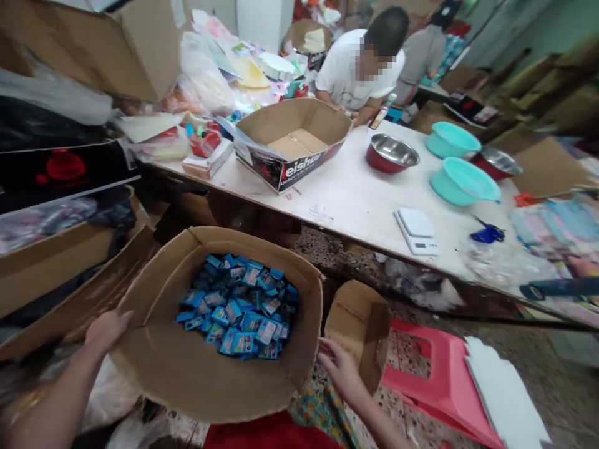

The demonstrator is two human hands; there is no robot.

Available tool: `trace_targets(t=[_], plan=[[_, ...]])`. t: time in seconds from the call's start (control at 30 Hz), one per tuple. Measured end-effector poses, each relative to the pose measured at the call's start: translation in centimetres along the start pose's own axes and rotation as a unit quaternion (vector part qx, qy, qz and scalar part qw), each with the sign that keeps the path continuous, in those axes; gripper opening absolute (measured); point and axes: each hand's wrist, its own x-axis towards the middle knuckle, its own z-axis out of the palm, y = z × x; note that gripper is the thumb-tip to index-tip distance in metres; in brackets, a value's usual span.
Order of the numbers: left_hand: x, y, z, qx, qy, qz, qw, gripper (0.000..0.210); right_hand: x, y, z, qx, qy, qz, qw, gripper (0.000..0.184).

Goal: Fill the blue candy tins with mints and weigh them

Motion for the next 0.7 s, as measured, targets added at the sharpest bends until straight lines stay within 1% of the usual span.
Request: trace_targets(t=[0.03, 0.1, 0.13, 0.2, 0.3, 0.37, 0.4, 0.47, 0.53, 0.57, 0.63, 0.7], plan=[[0.4, 0.3, 0.2, 0.014, -0.017, 0.02, 1.0, 0.044, 0.4, -1.5, 2.4, 0.018, -0.026, -0.018, 0.999, 0.045], [0.2, 1.4, 0.5, 0.04, -0.037, 0.061, 0.997, 0.044, 1.3, -4.0, 6.8, 0.045, -0.078, -0.047, 0.995, 0.043], [-0.3, 2.1, 0.5, 0.052, -0.041, 0.08, 0.995, 0.045, 1.8, -5.1, 8.8, 0.051, -0.102, -0.06, 0.992, 0.041], [-2.2, 3.8, 0.2, 0.079, -0.037, 0.119, 0.989, 0.048, 2.8, -7.4, 12.6, 0.073, -0.122, -0.065, 0.988, 0.04], [-6.5, 6.5, -0.7, 0.12, -0.012, 0.163, 0.979, 0.05, 4.1, -11.5, 17.4, 0.107, -0.171, -0.075, 0.977, 0.043], [-10.4, 8.3, -1.5, 0.135, -0.004, 0.175, 0.975, 0.049, 4.5, -14.4, 19.7, 0.121, -0.194, -0.075, 0.971, 0.047], [-12.5, 9.2, -1.9, 0.14, -0.004, 0.176, 0.974, 0.048, 4.5, -15.8, 20.4, 0.121, -0.213, -0.069, 0.967, 0.049], [-17.3, 11.2, -2.5, 0.15, -0.011, 0.191, 0.97, 0.044, 4.1, -18.1, 20.7, 0.125, -0.243, -0.062, 0.96, 0.051], [-22.5, 13.6, -2.9, 0.157, -0.022, 0.205, 0.966, 0.043, 3.4, -19.2, 19.5, 0.132, -0.249, -0.05, 0.958, 0.045], [-25.2, 14.8, -3.0, 0.158, -0.026, 0.206, 0.965, 0.042, 2.9, -19.1, 18.4, 0.136, -0.242, -0.043, 0.96, 0.04], [-30.2, 17.2, -2.8, 0.154, -0.034, 0.2, 0.967, 0.039, 1.8, -18.1, 15.3, 0.145, -0.219, -0.031, 0.965, 0.03], [-33.9, 18.5, -2.3, 0.115, -0.054, 0.209, 0.97, 0.038, 0.4, -16.0, 11.6, 0.153, -0.206, -0.026, 0.966, 0.027]])
